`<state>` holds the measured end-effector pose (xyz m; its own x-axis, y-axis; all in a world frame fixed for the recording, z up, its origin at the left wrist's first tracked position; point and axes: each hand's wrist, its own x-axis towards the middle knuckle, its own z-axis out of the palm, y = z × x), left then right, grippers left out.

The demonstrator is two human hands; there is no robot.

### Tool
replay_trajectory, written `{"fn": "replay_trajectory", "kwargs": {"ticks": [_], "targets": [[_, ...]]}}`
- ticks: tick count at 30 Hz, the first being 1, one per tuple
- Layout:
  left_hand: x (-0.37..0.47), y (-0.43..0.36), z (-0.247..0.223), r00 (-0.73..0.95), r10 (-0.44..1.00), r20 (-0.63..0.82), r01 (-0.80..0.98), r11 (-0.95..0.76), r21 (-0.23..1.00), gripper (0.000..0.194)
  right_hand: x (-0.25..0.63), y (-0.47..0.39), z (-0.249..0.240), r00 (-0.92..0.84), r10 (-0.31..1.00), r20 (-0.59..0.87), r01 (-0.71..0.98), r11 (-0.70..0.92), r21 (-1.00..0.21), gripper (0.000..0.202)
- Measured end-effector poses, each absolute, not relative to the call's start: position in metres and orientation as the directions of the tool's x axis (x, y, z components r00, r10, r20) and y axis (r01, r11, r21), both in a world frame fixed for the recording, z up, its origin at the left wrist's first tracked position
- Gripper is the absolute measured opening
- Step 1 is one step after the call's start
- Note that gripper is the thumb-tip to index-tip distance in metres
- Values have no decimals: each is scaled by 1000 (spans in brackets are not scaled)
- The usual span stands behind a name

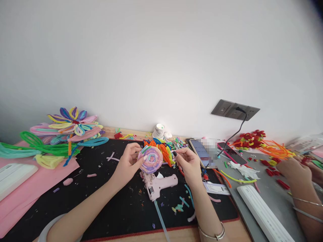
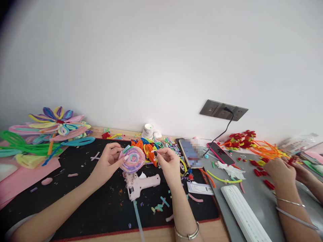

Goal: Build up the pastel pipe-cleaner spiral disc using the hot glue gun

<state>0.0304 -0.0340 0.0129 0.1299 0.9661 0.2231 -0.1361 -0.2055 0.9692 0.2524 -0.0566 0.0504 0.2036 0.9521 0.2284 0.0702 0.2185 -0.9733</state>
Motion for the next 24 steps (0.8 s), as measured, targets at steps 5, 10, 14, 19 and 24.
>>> {"fn": "replay_trajectory", "kwargs": {"ticks": [5, 10, 14, 19, 24], "targets": [[30, -34, 12, 68, 966, 251, -94, -244, 965, 31, 236, -59, 64, 101, 970, 222, 87, 213, -973, 9], [27, -35, 15, 84, 937, 340, 50, -344, 937, 7, 222, -58, 73, 22, 975, 220, 88, 218, -972, 7], [26, -36, 19, 107, 909, 402, 159, -415, 896, 14, 215, -57, 72, -69, 960, 272, 101, 278, -955, 12], [26, -37, 19, 87, 910, 405, 168, -414, 895, 16, 208, -56, 64, -140, 937, 321, 124, 338, -933, 16], [27, -36, 19, 73, 901, 427, 203, -433, 878, 17, 203, -57, 59, -71, 952, 297, 174, 305, -936, 6]]}}
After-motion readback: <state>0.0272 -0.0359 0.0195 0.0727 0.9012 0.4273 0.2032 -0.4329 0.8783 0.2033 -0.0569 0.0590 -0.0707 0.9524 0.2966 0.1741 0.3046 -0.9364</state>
